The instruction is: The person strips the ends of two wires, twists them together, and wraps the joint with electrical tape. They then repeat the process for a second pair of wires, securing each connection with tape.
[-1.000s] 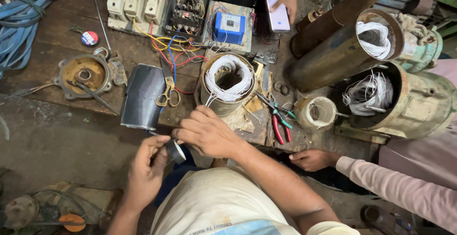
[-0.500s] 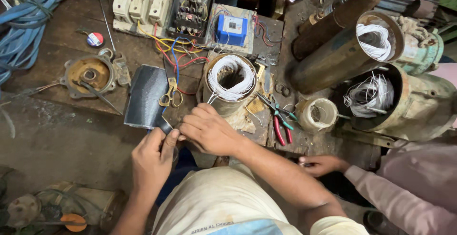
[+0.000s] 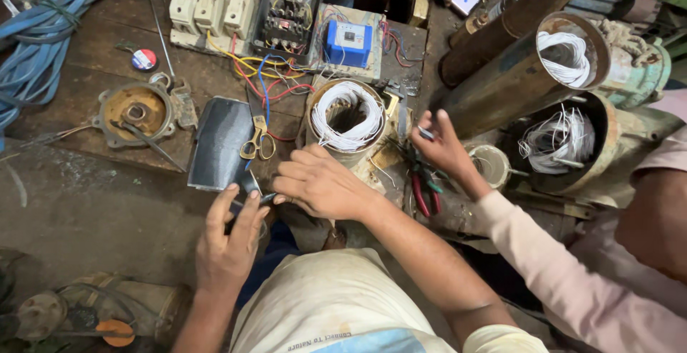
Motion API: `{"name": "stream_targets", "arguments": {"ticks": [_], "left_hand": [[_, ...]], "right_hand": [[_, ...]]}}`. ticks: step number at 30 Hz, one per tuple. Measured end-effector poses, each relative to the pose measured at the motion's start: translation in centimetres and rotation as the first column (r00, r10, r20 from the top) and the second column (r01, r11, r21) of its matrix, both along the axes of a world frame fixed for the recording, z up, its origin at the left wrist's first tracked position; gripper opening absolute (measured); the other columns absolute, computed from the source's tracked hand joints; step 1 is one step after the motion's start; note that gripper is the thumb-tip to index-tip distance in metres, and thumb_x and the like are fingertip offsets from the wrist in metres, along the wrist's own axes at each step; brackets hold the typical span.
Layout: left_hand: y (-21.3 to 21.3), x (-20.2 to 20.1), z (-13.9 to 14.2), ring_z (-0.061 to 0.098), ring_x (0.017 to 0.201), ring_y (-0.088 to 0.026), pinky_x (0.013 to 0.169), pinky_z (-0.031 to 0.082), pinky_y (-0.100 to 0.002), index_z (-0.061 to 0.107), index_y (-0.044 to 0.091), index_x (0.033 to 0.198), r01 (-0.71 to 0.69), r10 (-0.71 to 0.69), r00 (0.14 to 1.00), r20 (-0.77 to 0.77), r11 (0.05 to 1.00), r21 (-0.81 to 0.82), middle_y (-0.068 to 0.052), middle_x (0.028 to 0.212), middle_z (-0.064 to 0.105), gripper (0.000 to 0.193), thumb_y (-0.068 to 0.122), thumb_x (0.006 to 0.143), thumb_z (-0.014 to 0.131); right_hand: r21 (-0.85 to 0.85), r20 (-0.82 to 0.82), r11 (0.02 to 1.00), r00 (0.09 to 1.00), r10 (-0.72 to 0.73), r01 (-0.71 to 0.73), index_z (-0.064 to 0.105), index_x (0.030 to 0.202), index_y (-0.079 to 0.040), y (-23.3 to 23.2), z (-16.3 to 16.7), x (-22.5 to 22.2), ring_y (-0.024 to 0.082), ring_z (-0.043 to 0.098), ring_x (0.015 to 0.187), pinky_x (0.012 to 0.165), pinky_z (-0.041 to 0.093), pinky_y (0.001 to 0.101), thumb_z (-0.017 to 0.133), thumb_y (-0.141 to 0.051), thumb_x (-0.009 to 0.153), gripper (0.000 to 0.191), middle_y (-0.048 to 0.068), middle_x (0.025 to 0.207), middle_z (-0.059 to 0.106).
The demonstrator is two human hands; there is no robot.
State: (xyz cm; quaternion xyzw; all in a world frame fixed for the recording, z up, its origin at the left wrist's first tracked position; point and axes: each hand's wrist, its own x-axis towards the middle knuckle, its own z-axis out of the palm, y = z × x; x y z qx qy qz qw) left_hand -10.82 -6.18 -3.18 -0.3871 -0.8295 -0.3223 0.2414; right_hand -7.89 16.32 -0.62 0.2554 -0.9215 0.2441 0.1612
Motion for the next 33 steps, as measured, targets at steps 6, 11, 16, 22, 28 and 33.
{"name": "stream_targets", "arguments": {"ticks": [6,11,16,22,28,33], "left_hand": [[0.4,-0.9,1.0,0.073,0.103,-0.029,0.090,0.058,-0.038,0.070,0.004,0.115,0.029,-0.041,0.975,0.219,0.998,0.057,-0.013,0.116,0.073,0.022,0.001,0.094,0.073],[-0.2,-1.5,0.8,0.074,0.088,-0.024,0.078,0.057,-0.034,0.074,0.005,0.111,-0.037,-0.017,0.797,0.604,0.996,0.076,-0.012,0.100,0.075,0.017,0.008,0.094,0.073],[-0.7,-1.7,0.3,0.072,0.094,-0.018,0.083,0.055,-0.030,0.068,0.006,0.123,0.009,-0.245,0.523,0.817,0.959,0.282,-0.012,0.105,0.078,0.025,0.010,0.098,0.065],[-0.3,-1.1,0.6,0.067,0.100,-0.038,0.087,0.054,-0.042,0.064,0.002,0.123,0.150,-0.169,0.892,0.420,0.986,0.079,-0.019,0.109,0.069,0.046,0.006,0.078,0.074],[0.7,0.1,0.6,0.068,0.086,-0.037,0.075,0.055,-0.044,0.066,0.005,0.104,0.017,-0.022,0.947,0.319,1.000,0.019,-0.014,0.096,0.070,0.024,0.013,0.085,0.078],[1.0,0.5,0.8,0.059,0.072,-0.042,0.062,0.048,-0.046,0.061,0.003,0.085,-0.058,0.032,0.871,0.490,0.998,0.036,-0.017,0.080,0.062,0.026,0.022,0.089,0.078]], "right_hand": [[-0.029,-0.052,1.000,0.999,-0.010,0.008,0.066,0.114,-0.010,0.1,0.0,0.0,0.024,0.052,0.092,0.088,0.039,0.0388,0.067,-0.028,0.096,0.025,0.004,0.095,0.054],[-0.020,-0.051,0.999,0.998,-0.046,0.045,0.067,0.113,-0.012,-0.6,-0.4,-0.2,0.024,0.052,0.092,0.094,0.040,0.0399,0.068,-0.024,0.095,0.022,0.004,0.091,0.052],[-0.062,-0.040,0.996,0.997,-0.064,0.062,0.067,0.113,-0.012,-0.9,-0.6,-0.2,0.025,0.052,0.092,0.096,0.040,0.0408,0.068,-0.020,0.094,0.021,0.004,0.092,0.052],[-0.068,-0.050,0.995,0.995,-0.083,0.079,0.066,0.113,-0.010,-1.2,0.4,0.0,0.027,0.053,0.094,0.097,0.040,0.0417,0.070,-0.019,0.091,0.023,0.006,0.093,0.053],[-0.150,-0.161,0.985,0.981,-0.107,0.083,0.061,0.121,-0.006,-0.3,-0.7,1.5,0.032,0.058,0.107,0.106,0.043,0.0505,0.070,-0.022,0.091,0.035,0.011,0.108,0.058],[-0.457,-0.109,0.596,0.623,-0.774,0.660,0.061,0.112,-0.014,6.2,-3.4,3.2,0.025,0.063,0.094,0.089,0.049,0.0392,0.056,-0.009,0.096,0.018,0.008,0.098,0.065]]}}
